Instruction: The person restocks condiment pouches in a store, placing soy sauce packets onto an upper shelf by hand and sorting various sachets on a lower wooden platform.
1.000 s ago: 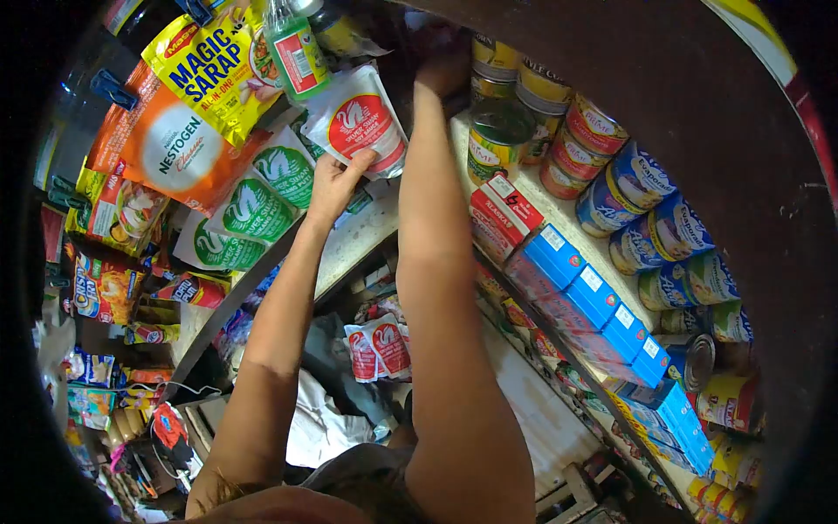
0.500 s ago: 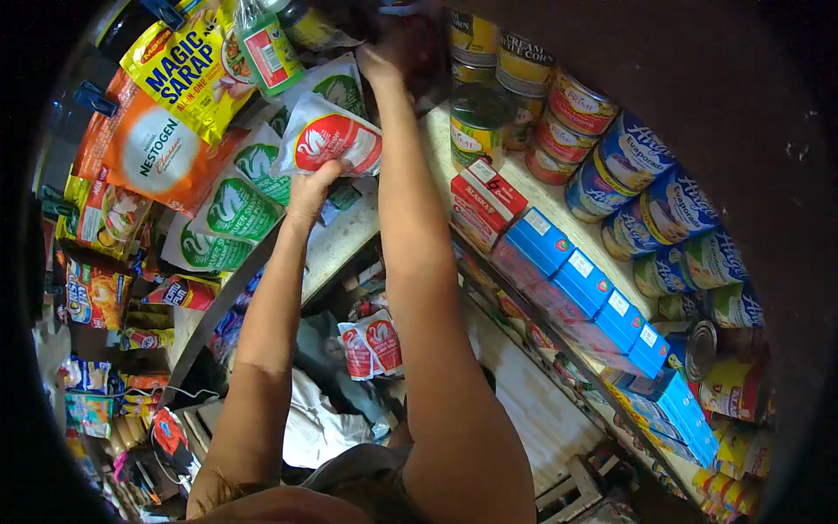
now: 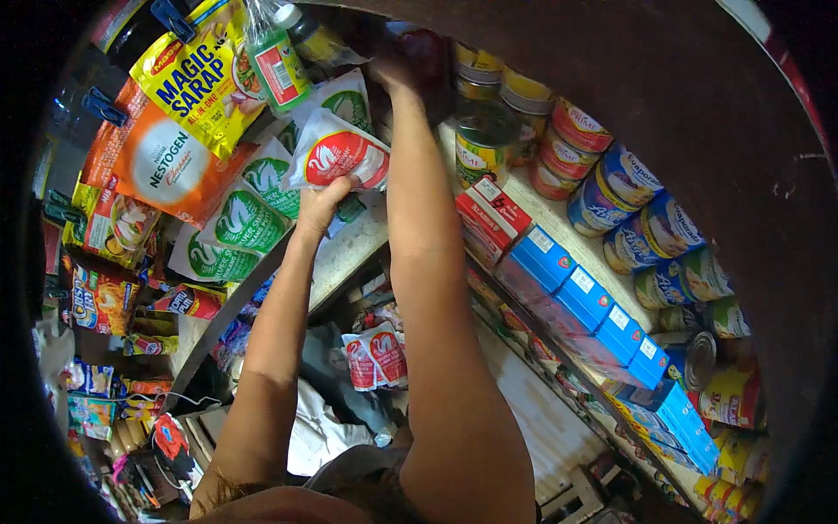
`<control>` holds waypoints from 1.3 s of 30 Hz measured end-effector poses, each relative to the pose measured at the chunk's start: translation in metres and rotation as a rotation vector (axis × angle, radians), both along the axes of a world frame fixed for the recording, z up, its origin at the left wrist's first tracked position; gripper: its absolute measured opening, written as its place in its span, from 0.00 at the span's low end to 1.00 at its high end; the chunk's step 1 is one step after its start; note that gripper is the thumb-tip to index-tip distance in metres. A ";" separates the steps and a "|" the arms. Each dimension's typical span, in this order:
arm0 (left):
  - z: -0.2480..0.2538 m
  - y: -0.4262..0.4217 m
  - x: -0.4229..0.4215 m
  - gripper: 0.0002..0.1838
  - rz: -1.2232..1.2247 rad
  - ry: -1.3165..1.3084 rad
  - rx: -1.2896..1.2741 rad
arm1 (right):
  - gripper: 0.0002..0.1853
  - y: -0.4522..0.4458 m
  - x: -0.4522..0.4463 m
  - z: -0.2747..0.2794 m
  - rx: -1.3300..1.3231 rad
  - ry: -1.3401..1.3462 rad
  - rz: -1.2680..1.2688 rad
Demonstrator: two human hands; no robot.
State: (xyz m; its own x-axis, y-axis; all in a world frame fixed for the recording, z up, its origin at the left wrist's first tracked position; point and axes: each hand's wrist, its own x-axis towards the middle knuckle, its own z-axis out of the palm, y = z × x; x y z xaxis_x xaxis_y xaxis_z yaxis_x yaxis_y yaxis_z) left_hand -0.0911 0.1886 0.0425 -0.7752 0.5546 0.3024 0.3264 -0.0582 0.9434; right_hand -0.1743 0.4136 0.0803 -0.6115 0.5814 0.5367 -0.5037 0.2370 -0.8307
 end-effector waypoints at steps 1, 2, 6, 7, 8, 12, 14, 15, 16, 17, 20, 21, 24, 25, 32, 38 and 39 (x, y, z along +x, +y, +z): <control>-0.001 -0.001 -0.001 0.18 0.001 -0.001 -0.007 | 0.14 0.000 -0.005 0.000 -0.003 -0.002 0.006; 0.001 -0.001 0.000 0.18 0.001 -0.004 -0.014 | 0.15 0.000 -0.008 -0.001 -0.006 -0.003 0.008; 0.002 -0.001 0.000 0.17 -0.001 -0.057 -0.005 | 0.16 0.000 -0.012 -0.007 -0.022 -0.013 0.027; 0.003 -0.001 0.000 0.17 0.008 -0.078 -0.020 | 0.16 0.000 -0.013 -0.006 -0.028 -0.018 0.031; 0.005 -0.003 0.002 0.16 0.017 -0.049 -0.022 | 0.17 -0.001 -0.013 -0.007 -0.041 -0.025 0.043; 0.008 -0.008 0.012 0.13 0.055 -0.084 -0.001 | 0.18 -0.003 -0.008 -0.014 -0.110 -0.061 0.075; 0.005 -0.018 0.030 0.13 0.089 -0.151 0.018 | 0.19 -0.005 -0.003 -0.022 -0.181 -0.083 0.082; 0.008 -0.022 0.044 0.14 0.102 -0.105 0.008 | 0.19 -0.008 0.002 -0.026 -0.245 -0.103 0.082; 0.012 -0.027 0.060 0.14 0.151 -0.157 -0.016 | 0.19 -0.011 0.008 -0.029 -0.320 -0.126 0.086; 0.007 -0.037 0.068 0.14 0.153 -0.145 -0.081 | 0.20 -0.012 0.016 -0.032 -0.402 -0.147 0.089; -0.006 -0.060 0.094 0.15 0.129 -0.325 -0.105 | 0.21 -0.028 0.042 -0.032 -0.582 -0.196 0.145; -0.009 -0.069 0.101 0.15 0.094 -0.325 -0.118 | 0.21 -0.040 0.053 -0.026 -0.593 -0.199 0.173; -0.037 -0.089 0.116 0.13 0.097 -0.428 -0.072 | 0.20 -0.090 0.076 -0.008 -0.503 -0.223 0.281; -0.039 -0.095 0.123 0.12 0.089 -0.414 -0.091 | 0.20 -0.101 0.073 -0.012 -0.450 -0.179 0.259; -0.055 -0.124 0.144 0.11 0.134 -0.440 -0.113 | 0.21 -0.130 0.062 -0.031 -0.387 -0.063 0.201; -0.059 -0.110 0.150 0.15 0.160 -0.507 -0.113 | 0.38 -0.151 0.072 -0.020 -0.212 -0.183 0.159; -0.065 -0.109 0.150 0.14 0.178 -0.540 -0.110 | 0.38 -0.150 0.072 -0.022 -0.171 -0.170 0.136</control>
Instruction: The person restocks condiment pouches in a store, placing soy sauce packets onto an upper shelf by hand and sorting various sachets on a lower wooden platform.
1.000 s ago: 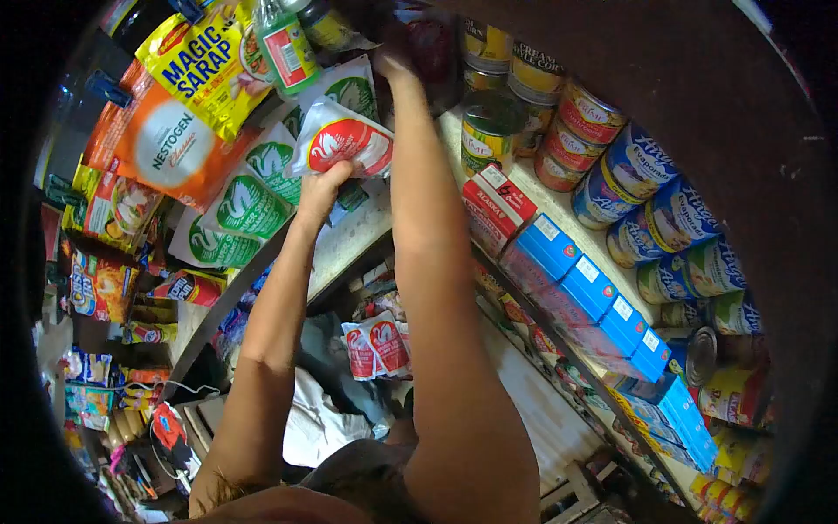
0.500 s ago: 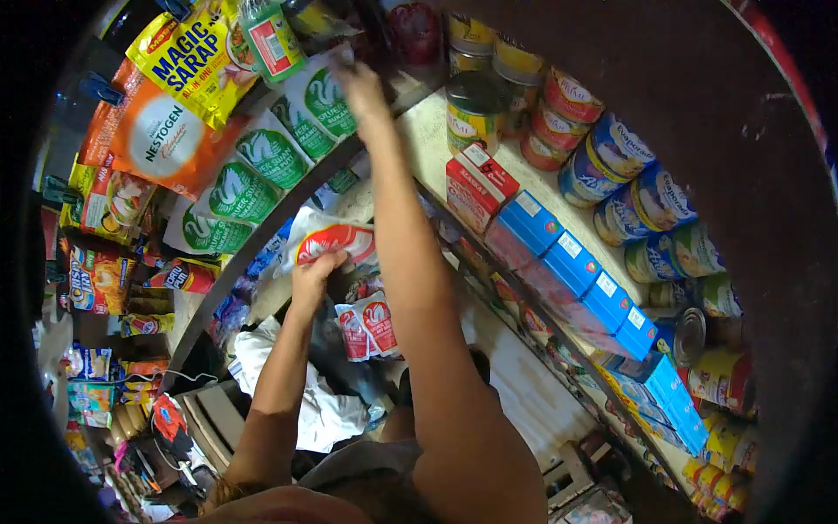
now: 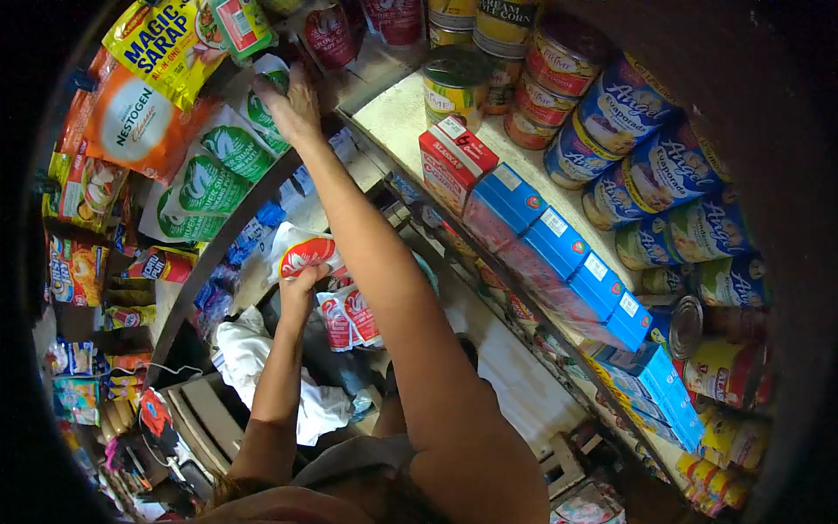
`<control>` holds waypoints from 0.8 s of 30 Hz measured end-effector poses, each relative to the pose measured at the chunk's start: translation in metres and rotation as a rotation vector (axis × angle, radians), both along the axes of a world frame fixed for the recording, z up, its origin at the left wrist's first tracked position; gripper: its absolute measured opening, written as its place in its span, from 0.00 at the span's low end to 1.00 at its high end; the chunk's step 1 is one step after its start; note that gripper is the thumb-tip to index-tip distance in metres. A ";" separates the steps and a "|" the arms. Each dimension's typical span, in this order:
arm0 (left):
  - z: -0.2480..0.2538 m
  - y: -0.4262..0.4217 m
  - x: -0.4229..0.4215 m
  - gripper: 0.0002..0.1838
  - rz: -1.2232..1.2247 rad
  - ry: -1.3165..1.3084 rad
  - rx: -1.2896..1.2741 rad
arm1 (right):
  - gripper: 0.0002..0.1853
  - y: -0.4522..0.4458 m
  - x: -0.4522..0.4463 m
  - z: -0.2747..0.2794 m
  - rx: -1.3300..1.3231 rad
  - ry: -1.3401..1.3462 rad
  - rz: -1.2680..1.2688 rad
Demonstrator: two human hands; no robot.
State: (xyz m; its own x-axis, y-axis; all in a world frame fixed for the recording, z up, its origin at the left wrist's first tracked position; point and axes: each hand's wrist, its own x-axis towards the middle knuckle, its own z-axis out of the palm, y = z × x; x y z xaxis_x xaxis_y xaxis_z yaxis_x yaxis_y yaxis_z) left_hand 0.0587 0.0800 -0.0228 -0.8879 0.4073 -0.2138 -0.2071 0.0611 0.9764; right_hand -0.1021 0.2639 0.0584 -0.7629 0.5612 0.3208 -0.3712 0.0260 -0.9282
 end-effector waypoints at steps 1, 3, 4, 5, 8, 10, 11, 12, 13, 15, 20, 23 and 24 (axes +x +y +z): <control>-0.003 0.000 0.001 0.14 -0.004 0.007 -0.006 | 0.37 0.002 -0.002 0.000 0.039 0.017 -0.019; -0.003 0.002 0.006 0.13 -0.017 0.020 -0.029 | 0.36 0.005 0.001 0.001 -0.003 0.040 -0.019; 0.003 0.005 0.009 0.12 -0.026 -0.016 -0.001 | 0.35 0.011 0.006 0.003 -0.078 0.047 -0.001; 0.003 0.003 0.010 0.12 -0.030 -0.014 0.001 | 0.35 0.015 0.008 0.007 -0.150 0.057 0.017; 0.005 -0.003 0.012 0.12 -0.033 -0.010 0.035 | 0.28 0.025 0.014 0.013 -0.064 0.166 -0.242; 0.004 -0.011 0.013 0.11 -0.023 0.013 0.025 | 0.20 0.045 0.001 0.010 -0.028 0.096 -0.356; 0.003 -0.015 0.014 0.11 -0.022 0.023 0.021 | 0.15 0.054 -0.006 0.010 0.054 0.030 -0.495; 0.002 -0.019 0.016 0.12 -0.004 0.026 -0.015 | 0.20 0.069 -0.008 0.018 0.006 -0.143 -0.374; -0.002 -0.026 0.018 0.12 0.028 -0.009 -0.027 | 0.22 0.078 -0.021 0.014 0.054 -0.203 -0.351; -0.012 -0.037 0.022 0.12 0.093 -0.075 -0.048 | 0.27 0.090 -0.047 0.003 0.152 -0.319 -0.304; -0.013 -0.047 0.021 0.12 -0.026 0.034 -0.061 | 0.18 0.105 -0.071 -0.012 0.429 -0.353 -0.311; 0.002 -0.037 0.018 0.09 -0.014 0.073 -0.043 | 0.13 0.103 -0.081 -0.025 0.329 -0.256 -0.541; 0.004 -0.035 0.018 0.09 -0.009 0.078 -0.044 | 0.13 0.100 -0.082 -0.028 0.282 -0.204 -0.589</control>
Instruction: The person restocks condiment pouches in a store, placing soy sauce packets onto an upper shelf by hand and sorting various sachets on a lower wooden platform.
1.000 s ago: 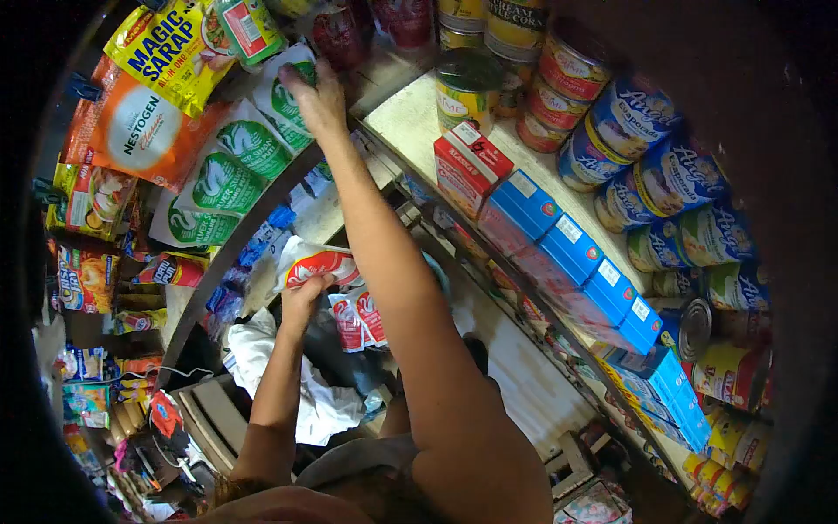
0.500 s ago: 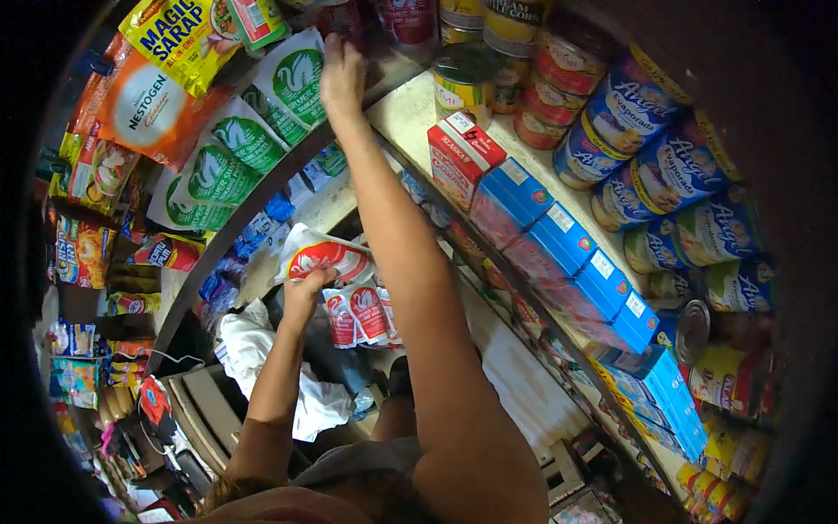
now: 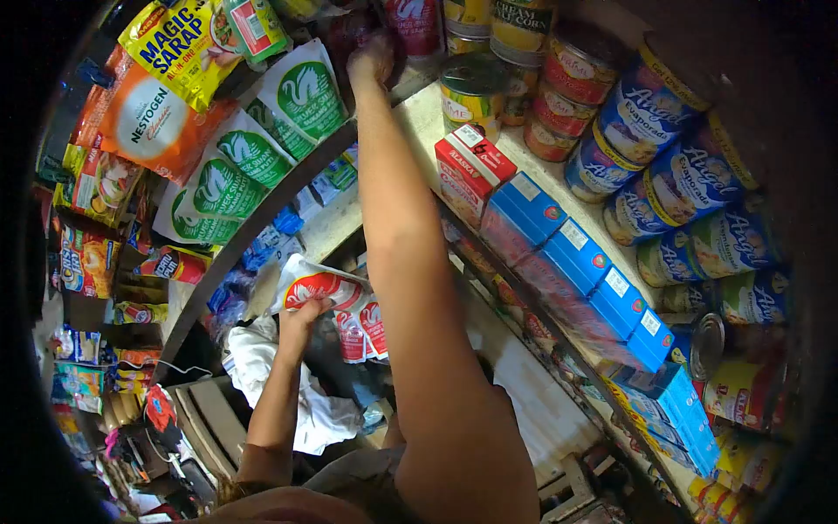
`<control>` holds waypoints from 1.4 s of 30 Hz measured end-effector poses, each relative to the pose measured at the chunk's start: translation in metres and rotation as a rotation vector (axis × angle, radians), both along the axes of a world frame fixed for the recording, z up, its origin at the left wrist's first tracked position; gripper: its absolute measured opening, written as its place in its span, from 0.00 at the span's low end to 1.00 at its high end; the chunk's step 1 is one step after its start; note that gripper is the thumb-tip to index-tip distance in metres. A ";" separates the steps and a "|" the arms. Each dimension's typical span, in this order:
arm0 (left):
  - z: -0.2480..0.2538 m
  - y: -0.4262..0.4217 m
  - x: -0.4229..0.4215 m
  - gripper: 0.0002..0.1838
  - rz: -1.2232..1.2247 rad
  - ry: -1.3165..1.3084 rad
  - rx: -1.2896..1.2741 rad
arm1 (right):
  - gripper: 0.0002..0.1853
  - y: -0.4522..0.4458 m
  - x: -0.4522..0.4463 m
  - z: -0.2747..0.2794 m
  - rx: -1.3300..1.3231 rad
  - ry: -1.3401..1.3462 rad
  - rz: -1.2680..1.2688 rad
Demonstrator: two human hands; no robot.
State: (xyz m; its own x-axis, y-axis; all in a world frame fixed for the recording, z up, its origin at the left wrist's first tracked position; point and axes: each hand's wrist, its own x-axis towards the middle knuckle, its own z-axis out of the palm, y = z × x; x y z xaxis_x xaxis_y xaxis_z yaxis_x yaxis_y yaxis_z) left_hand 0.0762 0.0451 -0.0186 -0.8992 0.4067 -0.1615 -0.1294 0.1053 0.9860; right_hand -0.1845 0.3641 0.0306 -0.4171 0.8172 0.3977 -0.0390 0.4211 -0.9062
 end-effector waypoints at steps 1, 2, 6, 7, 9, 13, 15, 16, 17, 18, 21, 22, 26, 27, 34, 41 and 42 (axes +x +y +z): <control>0.002 0.002 -0.001 0.09 0.006 0.007 0.004 | 0.12 -0.002 -0.003 -0.001 -0.020 0.068 -0.041; 0.004 0.004 -0.003 0.09 0.011 0.015 0.009 | 0.12 -0.004 -0.006 -0.001 -0.038 0.138 -0.083; 0.013 0.004 -0.008 0.09 0.013 0.036 -0.015 | 0.13 0.004 -0.042 -0.014 -0.088 0.314 -0.302; 0.016 0.004 -0.008 0.09 0.023 0.030 -0.014 | 0.12 0.007 -0.051 -0.024 0.052 0.287 -0.392; 0.016 0.004 -0.008 0.09 0.040 0.013 -0.024 | 0.11 0.011 -0.055 -0.036 0.223 0.249 -0.464; 0.003 -0.007 -0.020 0.14 -0.014 -0.028 -0.112 | 0.10 0.007 -0.032 -0.014 0.046 0.346 -0.237; 0.003 -0.005 -0.022 0.14 -0.019 -0.045 -0.136 | 0.11 0.010 -0.033 -0.014 0.042 0.272 -0.183; 0.004 -0.001 -0.021 0.12 -0.005 -0.033 -0.097 | 0.12 0.017 -0.055 -0.035 0.154 0.151 -0.223; 0.006 0.004 -0.019 0.11 0.011 -0.021 -0.059 | 0.14 0.020 -0.067 -0.048 0.264 0.026 -0.260; 0.007 0.008 -0.018 0.09 0.029 -0.009 -0.021 | 0.13 0.014 -0.056 -0.038 0.211 0.029 -0.274; 0.011 0.010 -0.017 0.09 -0.023 -0.026 -0.008 | 0.13 -0.003 -0.031 -0.005 0.125 0.078 -0.275; 0.010 0.010 -0.016 0.09 -0.016 -0.036 0.002 | 0.14 0.002 -0.039 -0.008 0.144 0.116 -0.249; 0.010 0.010 -0.012 0.08 -0.005 -0.048 0.002 | 0.16 0.003 -0.049 -0.014 0.064 0.118 -0.216; 0.012 0.009 -0.010 0.08 -0.005 -0.044 -0.009 | 0.17 0.001 -0.049 -0.013 0.030 0.104 -0.211; 0.037 0.016 -0.013 0.12 -0.007 -0.065 -0.031 | 0.27 -0.008 -0.007 -0.002 0.213 -0.240 -0.095; 0.107 0.116 -0.065 0.16 -0.046 0.319 0.146 | 0.14 -0.036 0.139 0.033 -0.336 0.411 0.256; 0.108 0.130 -0.078 0.17 -0.059 0.311 0.186 | 0.15 -0.044 0.159 0.030 -0.264 0.424 0.242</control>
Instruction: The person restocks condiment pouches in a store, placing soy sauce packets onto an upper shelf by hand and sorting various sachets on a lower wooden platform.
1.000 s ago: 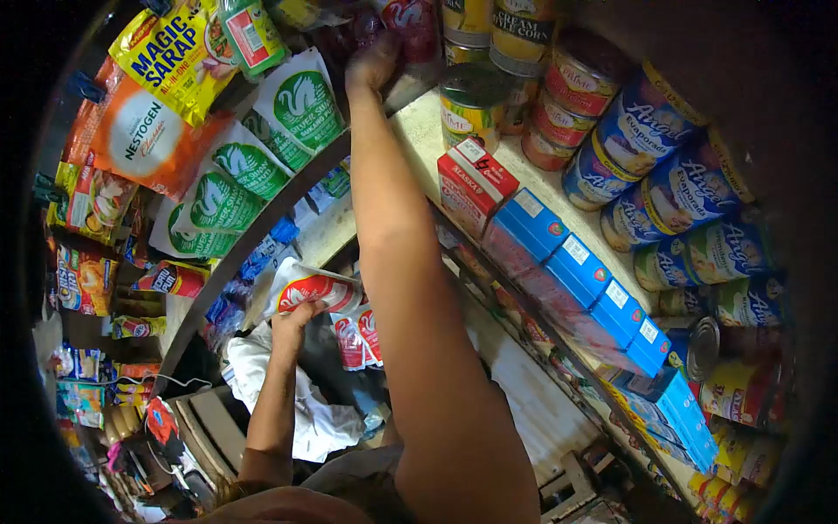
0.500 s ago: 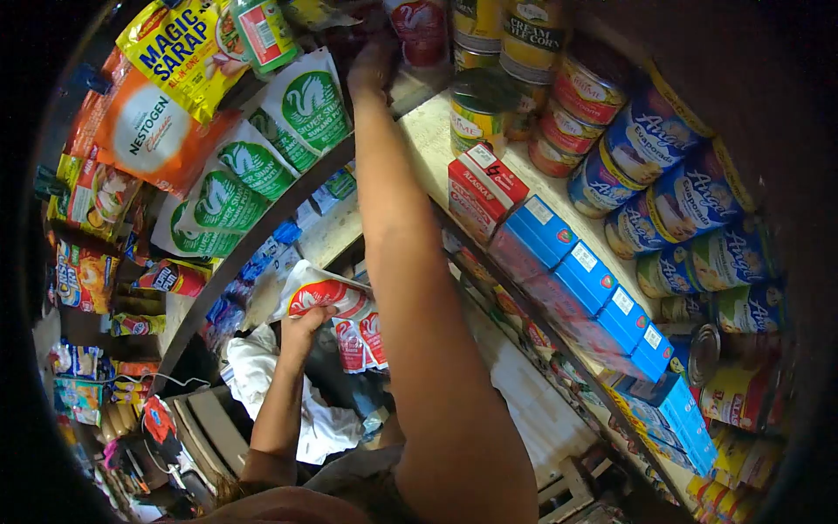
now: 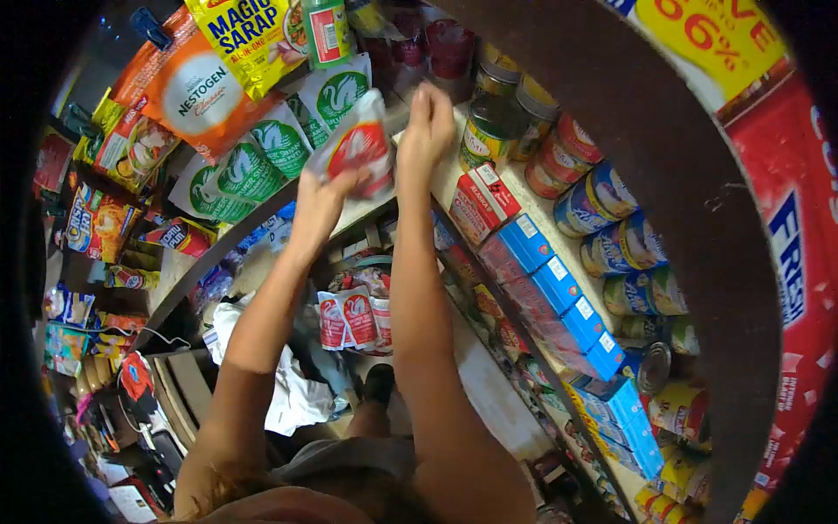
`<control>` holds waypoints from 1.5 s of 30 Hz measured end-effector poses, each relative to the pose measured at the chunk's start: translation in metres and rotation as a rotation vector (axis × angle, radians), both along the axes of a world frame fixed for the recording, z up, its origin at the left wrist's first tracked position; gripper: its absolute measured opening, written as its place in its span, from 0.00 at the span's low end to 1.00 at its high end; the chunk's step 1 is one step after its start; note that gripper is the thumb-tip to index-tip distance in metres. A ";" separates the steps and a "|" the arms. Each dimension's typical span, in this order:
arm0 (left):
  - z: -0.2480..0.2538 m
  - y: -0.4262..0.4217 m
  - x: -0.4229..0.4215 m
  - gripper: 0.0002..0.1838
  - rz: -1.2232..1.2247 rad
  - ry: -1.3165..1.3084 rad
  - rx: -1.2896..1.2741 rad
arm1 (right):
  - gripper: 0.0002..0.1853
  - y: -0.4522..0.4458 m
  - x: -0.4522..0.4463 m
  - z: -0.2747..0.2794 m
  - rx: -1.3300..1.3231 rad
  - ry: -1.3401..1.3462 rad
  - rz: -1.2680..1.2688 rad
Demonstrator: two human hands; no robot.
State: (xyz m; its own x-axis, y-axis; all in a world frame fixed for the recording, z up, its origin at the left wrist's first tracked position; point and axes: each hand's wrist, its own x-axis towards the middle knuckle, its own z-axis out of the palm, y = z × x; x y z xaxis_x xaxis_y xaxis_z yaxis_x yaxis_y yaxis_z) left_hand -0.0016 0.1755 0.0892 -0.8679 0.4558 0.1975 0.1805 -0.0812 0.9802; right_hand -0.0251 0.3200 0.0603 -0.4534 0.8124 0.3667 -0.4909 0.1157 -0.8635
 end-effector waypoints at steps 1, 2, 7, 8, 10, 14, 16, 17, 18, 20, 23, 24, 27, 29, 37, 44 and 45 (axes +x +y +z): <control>0.006 0.013 -0.010 0.18 -0.011 0.018 -0.032 | 0.15 -0.009 0.010 -0.005 -0.022 0.029 0.025; 0.011 0.026 -0.019 0.18 -0.025 0.035 -0.064 | 0.15 -0.018 0.016 -0.012 -0.045 0.057 0.047; 0.011 0.080 -0.055 0.19 0.073 0.417 -0.150 | 0.31 -0.016 0.007 -0.013 0.172 0.160 0.058; 0.011 0.087 -0.061 0.18 0.030 0.344 -0.126 | 0.33 -0.012 0.000 -0.011 0.168 0.078 0.010; 0.011 0.092 -0.071 0.18 0.033 0.430 -0.177 | 0.36 -0.002 -0.014 -0.007 0.153 -0.087 -0.091; 0.004 0.099 -0.092 0.27 -0.013 0.315 -0.008 | 0.23 0.016 -0.049 -0.003 -0.409 0.018 0.055; 0.002 0.094 -0.091 0.31 0.014 0.282 0.032 | 0.20 0.022 -0.057 0.006 -0.429 -0.296 -0.004; -0.001 0.092 -0.094 0.31 0.059 0.342 -0.023 | 0.20 0.023 -0.060 0.009 -0.178 -0.483 -0.082; -0.006 0.090 -0.098 0.31 0.103 0.401 -0.078 | 0.21 0.024 -0.061 0.011 0.080 -0.664 -0.160; -0.015 0.090 -0.106 0.31 0.117 0.435 -0.134 | 0.18 0.028 -0.066 0.018 0.311 -0.837 -0.223; -0.011 0.092 -0.108 0.35 0.030 0.381 -0.142 | 0.14 0.039 -0.068 0.009 0.417 -0.898 -0.224; -0.013 0.096 -0.109 0.37 -0.003 0.366 -0.153 | 0.14 0.040 -0.066 0.002 0.457 -0.910 -0.249; -0.020 0.105 -0.108 0.41 -0.028 0.282 -0.099 | 0.13 0.041 -0.074 -0.009 0.473 -0.882 -0.275; -0.025 0.109 -0.107 0.40 -0.040 0.254 -0.012 | 0.12 0.042 -0.077 -0.007 0.397 -0.912 -0.287; -0.048 0.142 -0.128 0.28 0.219 0.129 0.015 | 0.30 0.063 -0.105 -0.042 0.343 -0.809 -0.496; -0.057 0.146 -0.137 0.21 0.408 0.281 -0.126 | 0.40 0.075 -0.111 -0.044 0.462 -0.892 -0.415; -0.054 0.144 -0.133 0.21 0.429 0.258 -0.193 | 0.39 0.084 -0.123 -0.057 0.493 -0.879 -0.439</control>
